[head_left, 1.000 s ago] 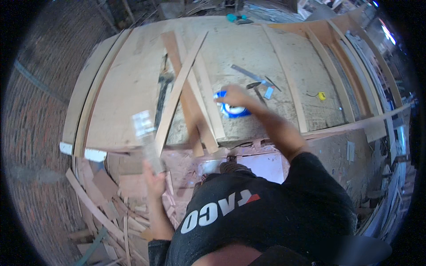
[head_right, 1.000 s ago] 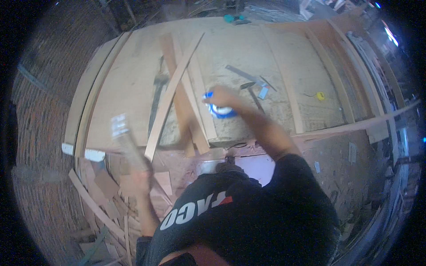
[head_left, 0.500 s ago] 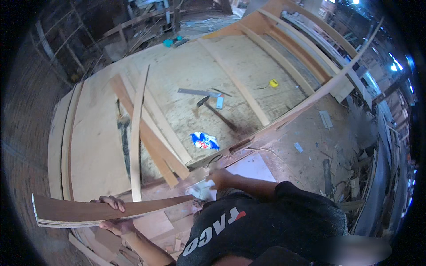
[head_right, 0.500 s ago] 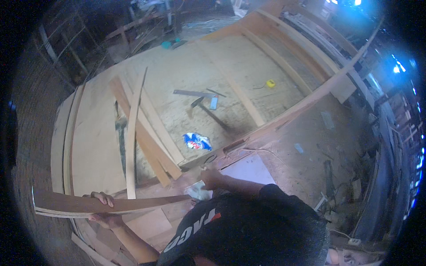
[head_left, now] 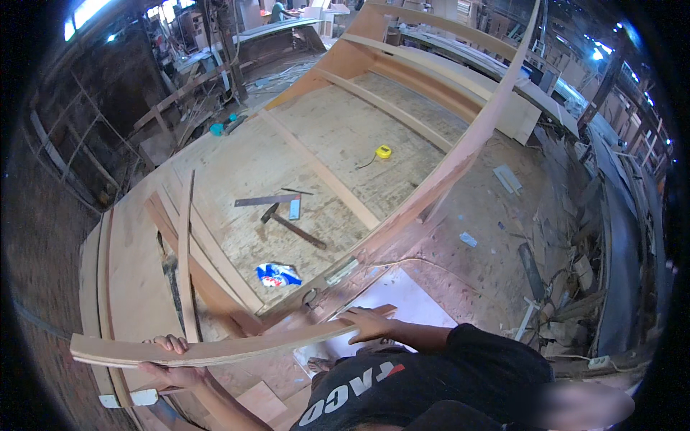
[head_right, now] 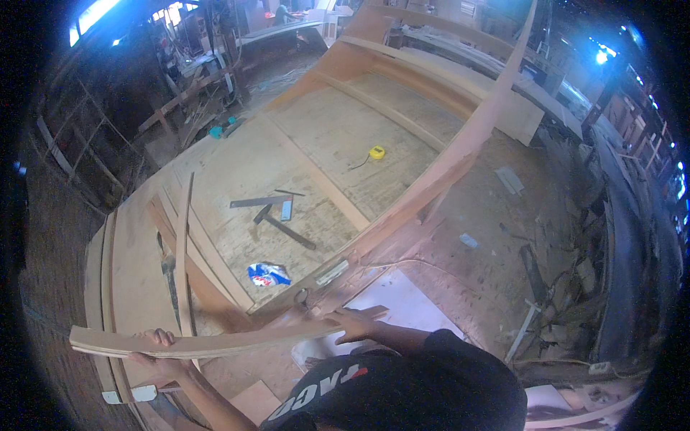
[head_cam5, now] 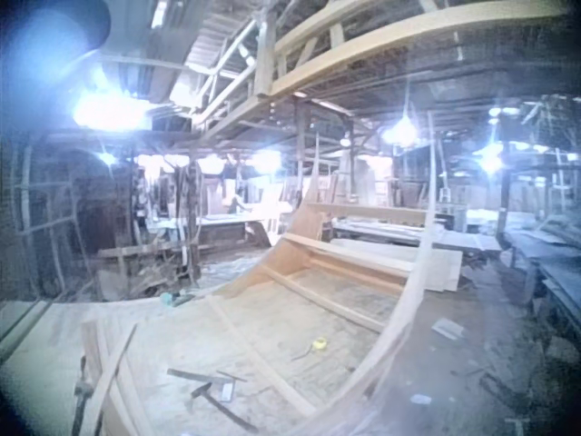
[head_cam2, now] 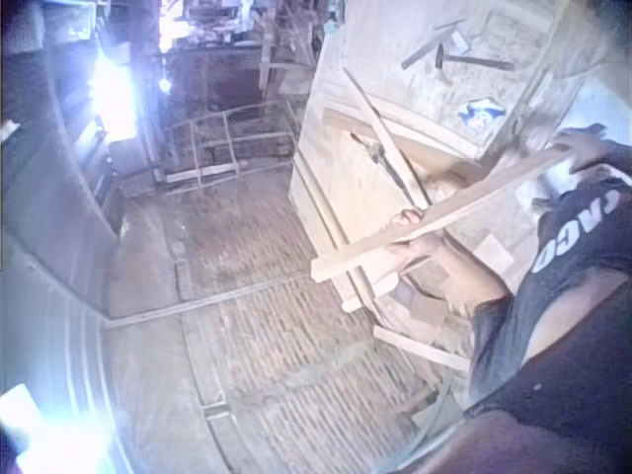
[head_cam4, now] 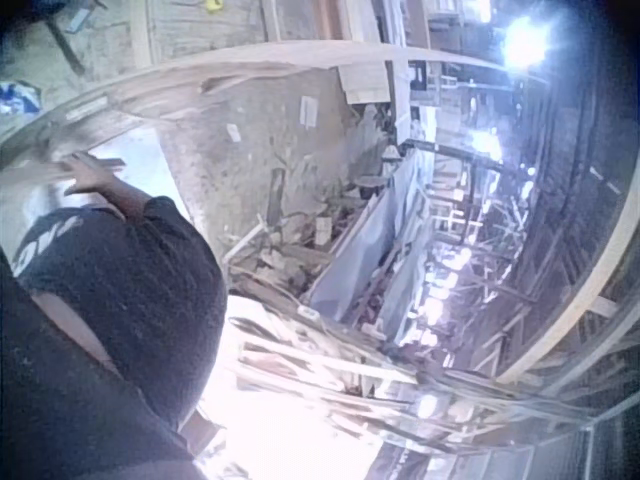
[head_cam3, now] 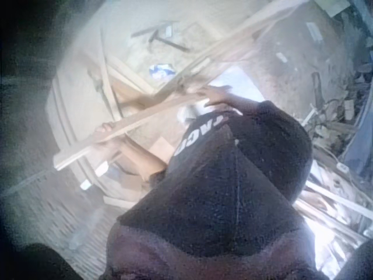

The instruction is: The person assembles a wooden furniture frame by positioning thin wooden strips and securing them with a pneumatic nail gun. They also apply glue to the edges of the strips before attaching them to the frame.

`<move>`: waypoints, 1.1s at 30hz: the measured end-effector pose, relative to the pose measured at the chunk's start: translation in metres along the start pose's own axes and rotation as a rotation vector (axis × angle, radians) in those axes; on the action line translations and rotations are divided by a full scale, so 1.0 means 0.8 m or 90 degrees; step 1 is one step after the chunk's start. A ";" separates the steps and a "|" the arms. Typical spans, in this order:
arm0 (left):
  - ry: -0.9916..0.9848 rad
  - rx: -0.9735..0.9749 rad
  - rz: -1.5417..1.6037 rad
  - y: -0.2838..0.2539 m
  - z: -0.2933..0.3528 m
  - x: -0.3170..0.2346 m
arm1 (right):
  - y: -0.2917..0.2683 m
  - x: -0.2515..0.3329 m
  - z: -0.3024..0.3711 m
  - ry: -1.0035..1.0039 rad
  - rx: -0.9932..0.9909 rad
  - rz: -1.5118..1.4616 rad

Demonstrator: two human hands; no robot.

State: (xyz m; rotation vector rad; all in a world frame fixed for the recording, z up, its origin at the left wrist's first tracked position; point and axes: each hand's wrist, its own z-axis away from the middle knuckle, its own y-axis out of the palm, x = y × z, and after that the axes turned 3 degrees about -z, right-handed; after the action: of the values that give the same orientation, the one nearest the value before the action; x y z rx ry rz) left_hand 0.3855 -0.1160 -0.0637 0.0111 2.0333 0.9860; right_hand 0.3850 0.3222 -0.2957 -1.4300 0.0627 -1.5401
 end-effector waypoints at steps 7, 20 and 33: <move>-0.124 -0.119 -0.023 0.112 0.053 0.072 | -0.062 -0.094 0.156 0.105 -0.121 0.023; -0.233 -0.078 -0.071 0.255 0.056 0.164 | -0.084 -0.126 0.262 -0.066 -0.434 0.231; -0.339 0.336 0.059 0.214 0.174 0.321 | -0.208 0.044 0.087 0.032 -0.484 0.107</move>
State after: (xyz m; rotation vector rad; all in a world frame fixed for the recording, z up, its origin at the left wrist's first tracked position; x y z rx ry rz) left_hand 0.2630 0.1791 -0.1756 0.5900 1.7389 0.4088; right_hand 0.3458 0.4220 -0.1460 -1.8992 0.8530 -1.4712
